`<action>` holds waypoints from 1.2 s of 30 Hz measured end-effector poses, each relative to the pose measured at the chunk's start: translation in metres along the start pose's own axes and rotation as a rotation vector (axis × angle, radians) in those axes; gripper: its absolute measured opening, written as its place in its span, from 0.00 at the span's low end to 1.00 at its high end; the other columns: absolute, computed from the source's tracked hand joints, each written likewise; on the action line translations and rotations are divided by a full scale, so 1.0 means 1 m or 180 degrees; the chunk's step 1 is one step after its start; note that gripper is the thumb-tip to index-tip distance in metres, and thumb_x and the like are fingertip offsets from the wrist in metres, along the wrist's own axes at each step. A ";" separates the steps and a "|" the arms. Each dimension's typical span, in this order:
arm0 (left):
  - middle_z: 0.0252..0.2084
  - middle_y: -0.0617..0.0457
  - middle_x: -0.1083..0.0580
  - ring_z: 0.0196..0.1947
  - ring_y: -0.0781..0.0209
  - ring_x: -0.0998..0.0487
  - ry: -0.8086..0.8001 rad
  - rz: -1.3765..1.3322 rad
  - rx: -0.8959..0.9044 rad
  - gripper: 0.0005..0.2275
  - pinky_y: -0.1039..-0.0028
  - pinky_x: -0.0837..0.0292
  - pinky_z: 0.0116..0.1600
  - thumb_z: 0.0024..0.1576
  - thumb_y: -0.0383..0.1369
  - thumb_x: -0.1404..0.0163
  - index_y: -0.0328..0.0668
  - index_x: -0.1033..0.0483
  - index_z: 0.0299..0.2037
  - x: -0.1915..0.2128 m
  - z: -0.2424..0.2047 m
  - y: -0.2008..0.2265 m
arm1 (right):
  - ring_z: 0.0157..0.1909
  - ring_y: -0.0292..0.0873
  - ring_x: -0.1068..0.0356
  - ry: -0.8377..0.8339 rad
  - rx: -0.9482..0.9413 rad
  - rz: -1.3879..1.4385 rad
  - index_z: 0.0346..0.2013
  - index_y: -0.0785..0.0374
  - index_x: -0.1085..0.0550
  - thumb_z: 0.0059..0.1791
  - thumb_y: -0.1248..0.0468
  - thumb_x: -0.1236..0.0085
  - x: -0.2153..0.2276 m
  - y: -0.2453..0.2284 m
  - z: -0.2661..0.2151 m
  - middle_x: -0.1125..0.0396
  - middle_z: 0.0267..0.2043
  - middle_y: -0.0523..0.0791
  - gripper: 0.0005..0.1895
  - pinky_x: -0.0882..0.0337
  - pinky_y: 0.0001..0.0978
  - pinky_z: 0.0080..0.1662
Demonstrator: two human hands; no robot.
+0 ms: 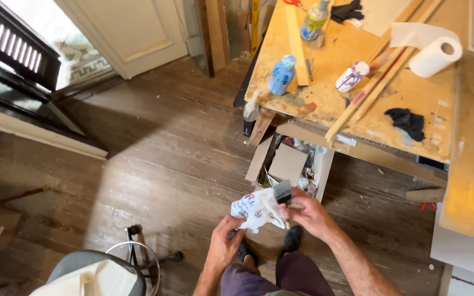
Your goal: Framing a piece of artwork by cleaning the frame and placing the art inside.
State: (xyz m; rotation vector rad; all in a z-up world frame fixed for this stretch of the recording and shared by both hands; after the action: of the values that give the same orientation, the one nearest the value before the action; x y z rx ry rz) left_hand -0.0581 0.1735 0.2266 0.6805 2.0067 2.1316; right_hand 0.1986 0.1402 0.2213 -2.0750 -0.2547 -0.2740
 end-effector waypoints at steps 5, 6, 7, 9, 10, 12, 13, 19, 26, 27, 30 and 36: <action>0.39 0.53 0.22 0.41 0.59 0.19 -0.0156 -0.0113 -0.0293 0.08 0.72 0.26 0.43 0.55 0.19 0.46 0.42 0.18 0.40 0.001 -0.007 0.005 | 0.42 0.37 0.17 0.0043 -0.0123 0.0135 0.41 0.63 0.15 0.44 0.60 0.31 -0.032 -0.001 -0.031 0.17 0.42 0.42 0.13 0.20 0.27 0.41; 0.39 0.54 0.23 0.41 0.60 0.20 -0.0232 -0.0147 -0.0184 0.10 0.72 0.26 0.44 0.54 0.18 0.47 0.44 0.18 0.39 -0.001 -0.010 -0.001 | 0.49 0.43 0.20 0.0055 0.0109 0.0354 0.42 0.62 0.16 0.45 0.62 0.33 -0.040 -0.004 -0.036 0.23 0.51 0.44 0.13 0.18 0.33 0.46; 0.40 0.54 0.24 0.41 0.60 0.21 -0.0296 -0.0191 -0.0092 0.12 0.72 0.27 0.44 0.53 0.17 0.49 0.45 0.17 0.38 -0.004 -0.011 -0.006 | 0.55 0.48 0.23 0.0075 0.0354 0.0553 0.43 0.61 0.16 0.45 0.63 0.34 -0.043 -0.009 -0.041 0.28 0.59 0.45 0.13 0.16 0.40 0.51; 0.41 0.53 0.22 0.42 0.59 0.20 -0.0386 -0.0078 0.0021 0.10 0.71 0.26 0.47 0.53 0.19 0.49 0.41 0.17 0.39 -0.004 -0.013 -0.010 | 0.52 0.44 0.23 0.0186 0.0350 0.0635 0.42 0.64 0.16 0.46 0.61 0.34 -0.048 -0.014 -0.050 0.26 0.54 0.45 0.13 0.18 0.34 0.48; 0.42 0.51 0.21 0.44 0.58 0.19 -0.0448 0.0031 0.0137 0.09 0.71 0.25 0.49 0.53 0.20 0.50 0.36 0.18 0.39 -0.004 -0.015 -0.014 | 0.48 0.39 0.23 0.0276 0.0351 0.0700 0.41 0.67 0.15 0.46 0.60 0.34 -0.050 -0.016 -0.056 0.23 0.49 0.44 0.14 0.21 0.28 0.45; 0.47 0.52 0.20 0.47 0.58 0.19 -0.0460 0.0152 0.0406 0.09 0.72 0.25 0.50 0.55 0.26 0.49 0.41 0.18 0.43 -0.005 -0.016 -0.031 | 0.43 0.38 0.22 0.0333 0.0285 0.0659 0.37 0.69 0.17 0.46 0.60 0.34 -0.055 -0.019 -0.060 0.24 0.51 0.44 0.13 0.20 0.26 0.41; 0.52 0.52 0.19 0.50 0.58 0.18 -0.0434 0.0270 0.0648 0.11 0.72 0.25 0.51 0.57 0.31 0.47 0.45 0.18 0.47 -0.004 -0.016 -0.042 | 0.37 0.38 0.22 0.0376 0.0254 0.0591 0.33 0.71 0.18 0.47 0.60 0.35 -0.056 -0.021 -0.061 0.25 0.53 0.45 0.13 0.20 0.23 0.37; 0.50 0.37 0.20 0.51 0.48 0.20 0.0342 -0.0900 0.1223 0.13 0.58 0.25 0.57 0.60 0.30 0.48 0.38 0.19 0.53 0.018 -0.022 -0.059 | 0.40 0.43 0.28 0.0570 0.0569 0.1019 0.27 0.76 0.22 0.46 0.57 0.27 -0.065 -0.013 -0.048 0.30 0.45 0.54 0.21 0.21 0.36 0.44; 0.41 0.41 0.24 0.37 0.54 0.19 0.0552 -0.2324 0.1719 0.33 0.66 0.16 0.38 0.67 0.58 0.70 0.33 0.25 0.57 -0.001 -0.026 -0.076 | 0.37 0.41 0.29 0.0437 0.0621 0.0746 0.30 0.73 0.21 0.46 0.55 0.28 -0.077 -0.013 -0.018 0.29 0.40 0.54 0.20 0.24 0.37 0.41; 0.43 0.40 0.25 0.37 0.52 0.18 0.0416 -0.2318 0.1569 0.34 0.66 0.16 0.36 0.65 0.59 0.69 0.33 0.27 0.60 -0.002 -0.023 -0.070 | 0.37 0.41 0.30 0.0459 0.0600 0.0812 0.30 0.73 0.21 0.46 0.55 0.28 -0.075 -0.009 -0.013 0.29 0.38 0.53 0.20 0.24 0.35 0.41; 0.49 0.40 0.26 0.42 0.51 0.18 0.0285 -0.2123 0.1401 0.34 0.66 0.18 0.39 0.63 0.58 0.63 0.34 0.32 0.65 -0.007 -0.016 -0.039 | 0.36 0.38 0.30 0.0450 0.0559 0.0802 0.30 0.70 0.20 0.47 0.54 0.28 -0.068 -0.005 0.001 0.30 0.34 0.49 0.19 0.25 0.30 0.38; 0.56 0.36 0.31 0.50 0.46 0.23 0.0178 -0.1376 0.1413 0.35 0.62 0.23 0.53 0.54 0.35 0.39 0.36 0.41 0.71 -0.048 0.019 -0.032 | 0.32 0.38 0.29 0.0288 0.0654 0.0423 0.29 0.65 0.19 0.46 0.52 0.28 -0.019 -0.019 0.014 0.28 0.31 0.47 0.17 0.26 0.30 0.37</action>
State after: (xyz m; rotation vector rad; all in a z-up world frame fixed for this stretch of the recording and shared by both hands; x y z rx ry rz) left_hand -0.0140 0.1748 0.1843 0.1977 2.4126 1.4956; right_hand 0.1763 0.1605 0.2239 -1.8619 -0.0856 -0.2497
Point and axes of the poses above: each hand's wrist, its own z-axis towards the middle knuckle, its own x-axis out of the back of the hand, y = z × x, the point moved 9 cm from there along z, towards the middle knuckle
